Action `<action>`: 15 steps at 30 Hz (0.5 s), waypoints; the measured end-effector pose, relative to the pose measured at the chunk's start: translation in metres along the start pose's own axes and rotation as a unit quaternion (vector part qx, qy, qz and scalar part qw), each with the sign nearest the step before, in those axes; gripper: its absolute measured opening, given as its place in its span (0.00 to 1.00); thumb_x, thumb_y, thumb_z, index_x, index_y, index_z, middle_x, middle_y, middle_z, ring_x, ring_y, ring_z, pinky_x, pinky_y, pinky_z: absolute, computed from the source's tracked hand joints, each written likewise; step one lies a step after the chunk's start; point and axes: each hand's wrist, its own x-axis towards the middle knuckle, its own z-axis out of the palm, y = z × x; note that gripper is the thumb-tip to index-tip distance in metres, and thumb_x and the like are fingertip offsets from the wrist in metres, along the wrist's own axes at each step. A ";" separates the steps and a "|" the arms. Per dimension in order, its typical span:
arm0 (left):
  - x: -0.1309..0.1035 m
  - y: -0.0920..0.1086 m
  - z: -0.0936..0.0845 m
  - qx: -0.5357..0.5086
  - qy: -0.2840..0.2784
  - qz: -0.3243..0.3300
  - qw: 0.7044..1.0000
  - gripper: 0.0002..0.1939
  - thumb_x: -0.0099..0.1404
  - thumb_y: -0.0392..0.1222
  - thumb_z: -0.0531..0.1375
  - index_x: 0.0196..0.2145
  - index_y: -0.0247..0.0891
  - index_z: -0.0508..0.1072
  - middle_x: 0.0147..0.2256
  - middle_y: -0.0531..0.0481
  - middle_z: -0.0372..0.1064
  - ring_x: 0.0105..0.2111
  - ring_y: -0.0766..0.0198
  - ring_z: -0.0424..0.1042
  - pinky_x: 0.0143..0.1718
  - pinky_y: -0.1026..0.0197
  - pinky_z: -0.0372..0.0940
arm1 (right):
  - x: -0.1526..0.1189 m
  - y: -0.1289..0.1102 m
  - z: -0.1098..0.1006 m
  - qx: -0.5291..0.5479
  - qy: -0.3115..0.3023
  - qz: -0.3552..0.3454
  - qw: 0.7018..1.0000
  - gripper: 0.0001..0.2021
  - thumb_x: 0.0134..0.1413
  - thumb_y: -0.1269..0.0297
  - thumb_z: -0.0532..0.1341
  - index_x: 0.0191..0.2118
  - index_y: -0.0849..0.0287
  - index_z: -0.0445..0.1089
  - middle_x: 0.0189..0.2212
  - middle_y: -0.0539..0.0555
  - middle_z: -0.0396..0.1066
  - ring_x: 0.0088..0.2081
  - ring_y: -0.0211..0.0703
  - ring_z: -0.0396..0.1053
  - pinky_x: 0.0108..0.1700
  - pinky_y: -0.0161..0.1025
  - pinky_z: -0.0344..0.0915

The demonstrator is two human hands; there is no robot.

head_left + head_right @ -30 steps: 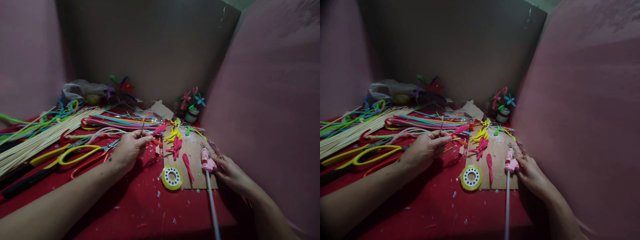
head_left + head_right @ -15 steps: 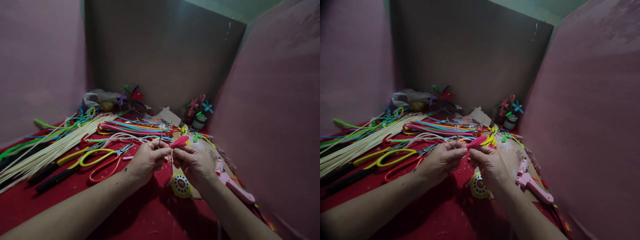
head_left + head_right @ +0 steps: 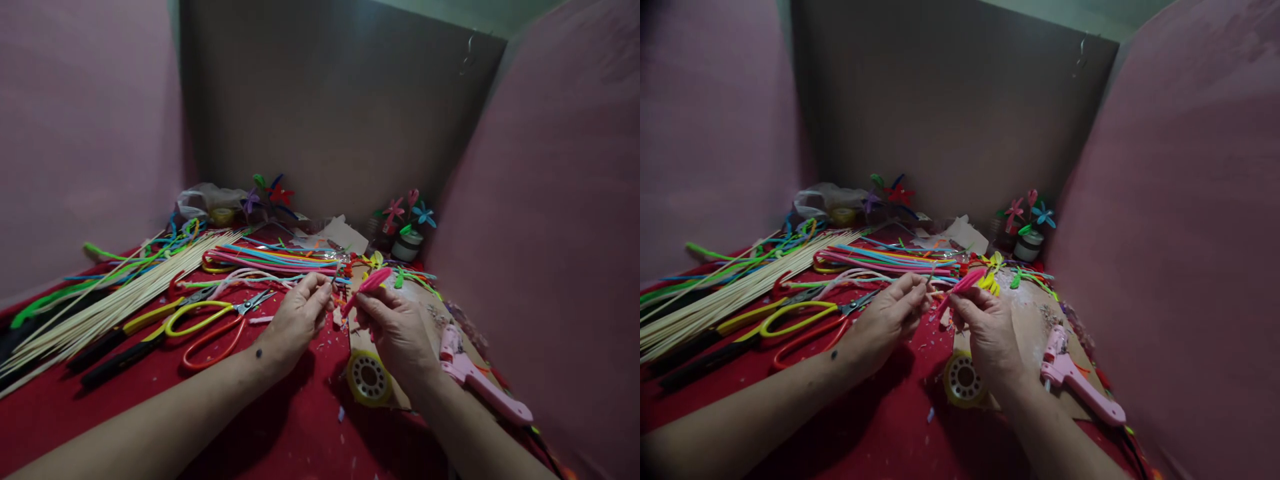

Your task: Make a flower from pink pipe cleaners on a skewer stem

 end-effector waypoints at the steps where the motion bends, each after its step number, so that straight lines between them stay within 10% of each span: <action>1: 0.000 -0.001 0.000 0.007 -0.008 0.000 1.000 0.09 0.60 0.46 0.54 0.29 0.38 0.60 0.19 0.60 0.55 0.13 0.77 0.47 0.15 0.71 0.42 | -0.001 0.001 0.000 -0.004 0.001 0.002 1.000 0.05 0.40 0.66 0.66 0.23 0.61 0.72 0.16 0.47 0.65 0.18 0.30 0.57 0.20 0.31 0.51; 15: -0.008 0.001 0.006 0.118 -0.018 0.022 0.993 0.10 0.61 0.45 0.53 0.26 0.36 0.64 0.17 0.58 0.53 0.16 0.73 0.51 0.18 0.67 0.47 | -0.002 0.009 -0.001 0.024 -0.023 -0.003 0.999 0.04 0.41 0.67 0.65 0.23 0.62 0.71 0.16 0.46 0.63 0.19 0.30 0.56 0.23 0.31 0.52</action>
